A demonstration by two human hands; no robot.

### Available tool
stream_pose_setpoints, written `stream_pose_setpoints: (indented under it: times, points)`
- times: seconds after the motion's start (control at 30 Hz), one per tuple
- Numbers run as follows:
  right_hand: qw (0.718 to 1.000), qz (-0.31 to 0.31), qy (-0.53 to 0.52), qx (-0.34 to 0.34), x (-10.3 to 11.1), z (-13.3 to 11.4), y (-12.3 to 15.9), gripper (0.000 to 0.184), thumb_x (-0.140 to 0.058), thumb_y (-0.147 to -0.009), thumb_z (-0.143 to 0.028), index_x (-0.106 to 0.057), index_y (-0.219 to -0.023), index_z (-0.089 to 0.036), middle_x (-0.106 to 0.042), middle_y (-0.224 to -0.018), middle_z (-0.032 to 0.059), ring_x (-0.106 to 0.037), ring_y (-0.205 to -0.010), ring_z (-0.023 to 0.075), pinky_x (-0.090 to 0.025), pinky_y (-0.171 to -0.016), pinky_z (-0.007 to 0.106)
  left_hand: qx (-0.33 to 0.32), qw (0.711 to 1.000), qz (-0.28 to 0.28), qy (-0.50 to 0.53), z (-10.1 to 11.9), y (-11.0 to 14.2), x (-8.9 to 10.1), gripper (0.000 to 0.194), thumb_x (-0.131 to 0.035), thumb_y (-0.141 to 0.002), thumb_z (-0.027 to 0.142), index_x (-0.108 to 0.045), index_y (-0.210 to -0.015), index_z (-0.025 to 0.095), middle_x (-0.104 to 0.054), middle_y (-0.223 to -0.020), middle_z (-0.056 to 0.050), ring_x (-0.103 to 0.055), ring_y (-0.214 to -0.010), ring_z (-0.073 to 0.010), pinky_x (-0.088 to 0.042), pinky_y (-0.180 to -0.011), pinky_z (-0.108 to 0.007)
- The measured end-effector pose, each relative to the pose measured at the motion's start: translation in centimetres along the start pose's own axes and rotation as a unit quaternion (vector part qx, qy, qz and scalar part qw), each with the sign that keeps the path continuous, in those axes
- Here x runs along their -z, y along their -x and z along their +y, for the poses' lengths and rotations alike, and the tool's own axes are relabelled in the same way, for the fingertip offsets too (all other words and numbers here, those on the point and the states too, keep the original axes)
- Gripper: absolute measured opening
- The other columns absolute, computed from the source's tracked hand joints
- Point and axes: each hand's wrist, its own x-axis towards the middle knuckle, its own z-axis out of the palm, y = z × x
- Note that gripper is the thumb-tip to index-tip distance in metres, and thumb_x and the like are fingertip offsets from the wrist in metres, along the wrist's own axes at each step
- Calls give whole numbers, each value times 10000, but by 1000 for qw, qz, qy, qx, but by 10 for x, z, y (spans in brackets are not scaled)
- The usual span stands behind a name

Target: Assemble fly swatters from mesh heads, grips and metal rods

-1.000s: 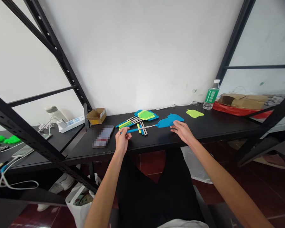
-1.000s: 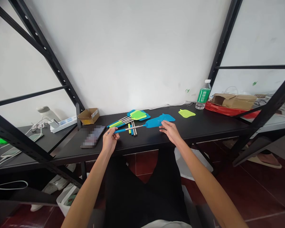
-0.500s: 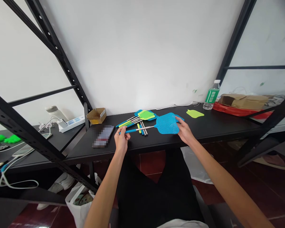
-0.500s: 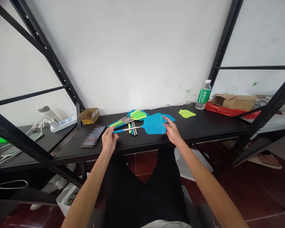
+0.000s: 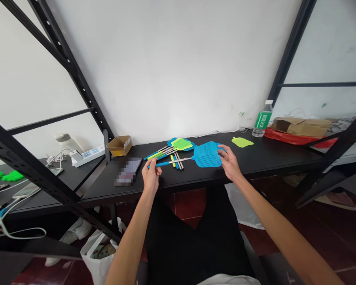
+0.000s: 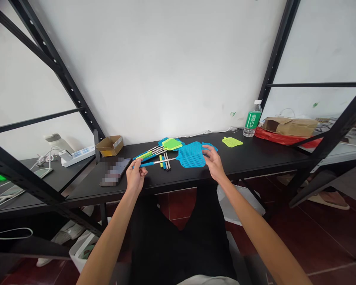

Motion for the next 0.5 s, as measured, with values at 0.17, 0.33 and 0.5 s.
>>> stream_pose_setpoints:
  times: [0.17, 0.33, 0.5]
  points:
    - [999, 13, 24, 15, 0, 1, 0, 432, -720, -780, -422, -566, -1170, -321, -646, -1127, 53, -630, -945, 226, -501, -700, 315, -1, 1000, 4, -4, -1, -1, 1, 330, -748, -778, 456, -626, -893, 172, -478, -463, 74, -433, -396, -57, -352, -440, -177]
    - [999, 11, 41, 27, 0, 3, 0, 399, -716, -784, -416, -586, -1148, -319, -646, -1140, 53, -623, -1002, 239, -508, -737, 326, 5, 1000, 9, -1, 0, -1, 0, 339, -756, -768, 455, -625, -893, 169, -473, -459, 76, -427, -394, -55, -342, -433, -174]
    - [997, 17, 52, 45, 0, 6, -2, 308, -713, -790, -410, -621, -1060, -296, -645, -1121, 59, -595, -1065, 248, -509, -804, 345, 7, 1000, 6, 0, 0, -1, 1, 321, -748, -784, 443, -636, -903, 166, -481, -471, 68, -442, -410, -59, -354, -440, -176]
